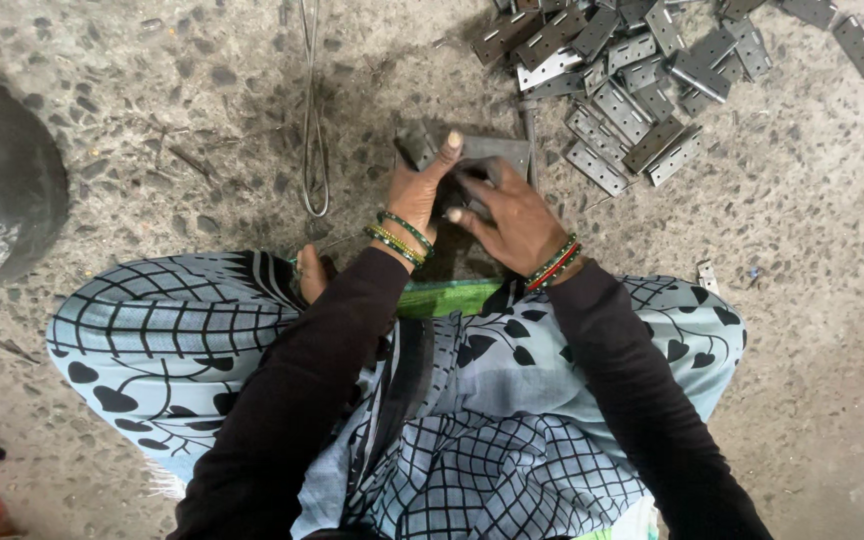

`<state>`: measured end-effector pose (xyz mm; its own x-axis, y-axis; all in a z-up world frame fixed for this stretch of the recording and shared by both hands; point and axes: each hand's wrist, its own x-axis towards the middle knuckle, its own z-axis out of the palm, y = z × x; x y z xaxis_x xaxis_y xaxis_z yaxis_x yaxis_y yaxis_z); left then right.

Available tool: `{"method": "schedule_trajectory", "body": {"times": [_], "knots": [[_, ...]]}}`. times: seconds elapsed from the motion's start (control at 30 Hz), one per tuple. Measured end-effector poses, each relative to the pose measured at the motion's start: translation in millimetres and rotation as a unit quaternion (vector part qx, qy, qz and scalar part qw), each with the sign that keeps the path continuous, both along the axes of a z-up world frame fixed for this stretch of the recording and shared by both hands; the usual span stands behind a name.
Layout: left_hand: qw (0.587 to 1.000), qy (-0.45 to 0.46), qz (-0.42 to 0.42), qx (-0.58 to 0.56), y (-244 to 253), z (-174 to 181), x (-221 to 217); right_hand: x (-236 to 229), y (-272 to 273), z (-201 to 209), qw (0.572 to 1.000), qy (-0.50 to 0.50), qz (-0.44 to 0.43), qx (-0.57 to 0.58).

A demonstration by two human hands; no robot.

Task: The person sits on the floor and assembles small metal hinges by hand. They pick up hinge plates and pins from a pile, align them on a metal block, and press the pins into place using a hammer. The assembled hinges are placed into a separate pile.

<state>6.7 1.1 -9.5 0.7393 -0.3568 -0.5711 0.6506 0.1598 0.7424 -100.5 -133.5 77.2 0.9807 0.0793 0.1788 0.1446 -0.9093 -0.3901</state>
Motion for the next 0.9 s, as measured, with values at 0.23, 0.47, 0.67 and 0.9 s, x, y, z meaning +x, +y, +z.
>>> {"method": "schedule_trajectory", "body": {"times": [0.23,0.47,0.67,0.9], "knots": [[0.996,-0.018,0.043,-0.074,2.4,12.0,-1.3,-5.9,-126.5,-56.8,0.887,0.241,-0.391,-0.041],[0.993,-0.081,0.067,-0.06,-3.5,6.1,0.6,-48.2,-196.2,-159.8,0.794,0.338,-0.504,-0.038],[0.995,-0.074,0.062,-0.017,-7.1,-9.1,2.3,-39.7,-160.0,-132.4,0.906,0.139,-0.401,-0.001],[0.991,-0.116,0.07,-0.002,-7.6,-11.4,5.7,-4.2,-68.7,6.8,0.809,-0.022,-0.249,0.532]]}}
